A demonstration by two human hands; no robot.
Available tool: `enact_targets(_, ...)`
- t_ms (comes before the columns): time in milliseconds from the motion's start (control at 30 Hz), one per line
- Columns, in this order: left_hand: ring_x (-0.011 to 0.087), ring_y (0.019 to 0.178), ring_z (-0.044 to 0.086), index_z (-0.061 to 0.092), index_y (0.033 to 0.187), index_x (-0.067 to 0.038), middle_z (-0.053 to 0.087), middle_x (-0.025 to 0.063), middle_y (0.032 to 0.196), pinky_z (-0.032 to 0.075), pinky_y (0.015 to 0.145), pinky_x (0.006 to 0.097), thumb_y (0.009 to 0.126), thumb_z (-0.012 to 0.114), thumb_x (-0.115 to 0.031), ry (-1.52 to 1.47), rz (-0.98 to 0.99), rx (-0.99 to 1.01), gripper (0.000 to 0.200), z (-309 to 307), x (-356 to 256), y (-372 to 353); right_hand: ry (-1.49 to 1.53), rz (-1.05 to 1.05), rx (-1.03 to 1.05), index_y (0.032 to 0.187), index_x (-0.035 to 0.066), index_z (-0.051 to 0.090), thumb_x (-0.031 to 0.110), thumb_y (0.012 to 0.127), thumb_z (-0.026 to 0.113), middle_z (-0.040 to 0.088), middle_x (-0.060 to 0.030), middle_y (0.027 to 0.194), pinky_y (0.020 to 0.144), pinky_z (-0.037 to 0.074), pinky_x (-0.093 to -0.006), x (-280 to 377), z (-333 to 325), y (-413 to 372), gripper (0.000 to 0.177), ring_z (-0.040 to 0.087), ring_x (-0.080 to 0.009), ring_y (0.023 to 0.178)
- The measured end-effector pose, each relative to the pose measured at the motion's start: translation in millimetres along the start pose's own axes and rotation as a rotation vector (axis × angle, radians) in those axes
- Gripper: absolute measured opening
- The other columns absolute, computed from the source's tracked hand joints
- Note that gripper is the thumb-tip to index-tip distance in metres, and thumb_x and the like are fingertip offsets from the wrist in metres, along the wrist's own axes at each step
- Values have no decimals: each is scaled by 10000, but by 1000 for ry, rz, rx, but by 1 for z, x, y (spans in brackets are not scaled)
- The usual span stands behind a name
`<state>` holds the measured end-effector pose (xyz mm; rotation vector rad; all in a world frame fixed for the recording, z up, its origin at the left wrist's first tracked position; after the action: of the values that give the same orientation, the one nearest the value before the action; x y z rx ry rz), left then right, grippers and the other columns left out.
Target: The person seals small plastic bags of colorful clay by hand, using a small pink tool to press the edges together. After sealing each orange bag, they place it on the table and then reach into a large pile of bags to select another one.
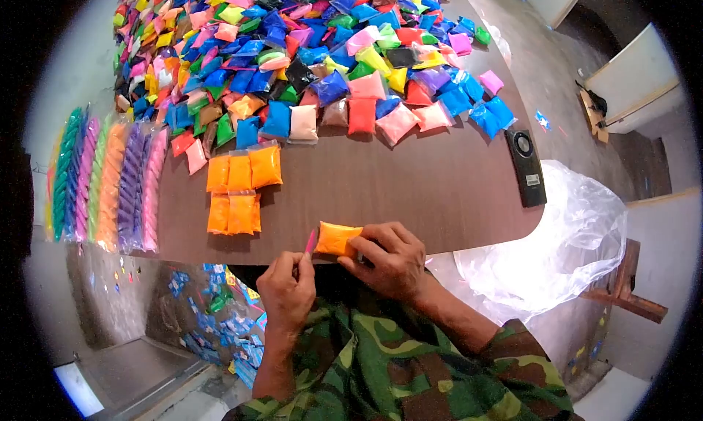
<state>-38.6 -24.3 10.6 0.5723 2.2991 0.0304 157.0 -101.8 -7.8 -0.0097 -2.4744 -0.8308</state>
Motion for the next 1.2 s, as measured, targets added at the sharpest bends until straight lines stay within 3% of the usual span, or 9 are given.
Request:
enact_targets(133, 305, 666, 707, 682, 904, -5, 704, 161, 804, 536, 613, 376, 967, 761, -50, -81, 77, 12, 111, -5, -22, 9, 51, -73, -13, 994, 99, 795, 218, 742, 972, 742, -62, 1006, 757, 598, -366, -4, -4, -5, 330, 703, -250, 875)
enact_targets(267, 340, 738, 703, 679, 897, -34, 673, 144, 830, 547, 646, 437, 969, 768, -118, 88, 287, 219, 142, 8, -39, 19, 73, -126, -18, 1018, 96, 799, 163, 786, 925, 745, -60, 1004, 781, 588, -375, -8, -1, -11, 273, 705, -250, 874)
enact_targets(433, 330, 801, 691, 626, 888, -87, 628, 108, 844, 546, 659, 452, 964, 724, -128, 200, 324, 202, 130, 2, -26, 48, 56, -109, 35, 1046, 121, 773, 114, 834, 851, 730, -43, 1038, 750, 585, -357, -10, -6, -10, 226, 713, -238, 912)
enact_targets(533, 331, 785, 719, 749, 987, -64, 701, 124, 873, 563, 667, 420, 973, 771, -160, 248, 312, 227, 100, -4, -21, 56, 50, -96, 29, 1051, 118, 768, 95, 826, 839, 728, -46, 1040, 748, 580, -359, -9, -4, -8, 237, 711, -237, 917)
enact_targets(633, 309, 784, 726, 756, 986, -64, 713, 116, 877, 568, 668, 415, 973, 769, -152, 145, 390, 300, 90, -12, -44, 53, 50, -67, 25, 1037, 103, 772, 90, 834, 840, 727, -54, 1026, 757, 582, -363, -8, -3, -9, 215, 709, -243, 899)
enact_targets(733, 297, 792, 725, 756, 977, -68, 700, 110, 873, 565, 662, 415, 967, 777, -158, 285, 422, 347, 93, -2, -37, 54, 47, -71, 19, 1012, 87, 786, 92, 845, 851, 731, -66, 998, 771, 587, -373, -9, -1, -9, 179, 708, -255, 865)
enact_targets(833, 328, 833, 687, 642, 901, -83, 638, 99, 888, 544, 678, 457, 934, 729, -118, 311, 374, 259, 99, 0, -30, 66, 37, -75, 24, 1010, 89, 784, 85, 828, 853, 725, -64, 990, 764, 587, -371, -9, 0, -9, 195, 709, -257, 863)
enact_targets(1033, 327, 786, 713, 733, 951, -46, 686, 126, 868, 558, 671, 429, 971, 759, -145, 155, 382, 308, 104, -6, -37, 50, 53, -72, 31, 1022, 93, 782, 65, 817, 852, 721, -63, 994, 740, 587, -372, -7, -5, -6, 218, 707, -262, 863)
enact_targets(1200, 347, 774, 718, 736, 970, -42, 704, 149, 870, 552, 662, 428, 967, 764, -123, 171, 244, 188, 86, -11, -16, 57, 41, -81, 57, 1027, 75, 777, 55, 832, 841, 726, -81, 1014, 742, 594, -369, -8, -4, -6, 206, 707, -270, 876)
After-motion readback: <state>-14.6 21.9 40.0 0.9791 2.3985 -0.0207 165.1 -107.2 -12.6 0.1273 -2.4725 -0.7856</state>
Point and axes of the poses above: each hand's wrist, its own y-axis towards the middle knuckle, its own z-axis out of the palm, x = y × z, the point moved 2 cm from there along y, towards the middle knuckle
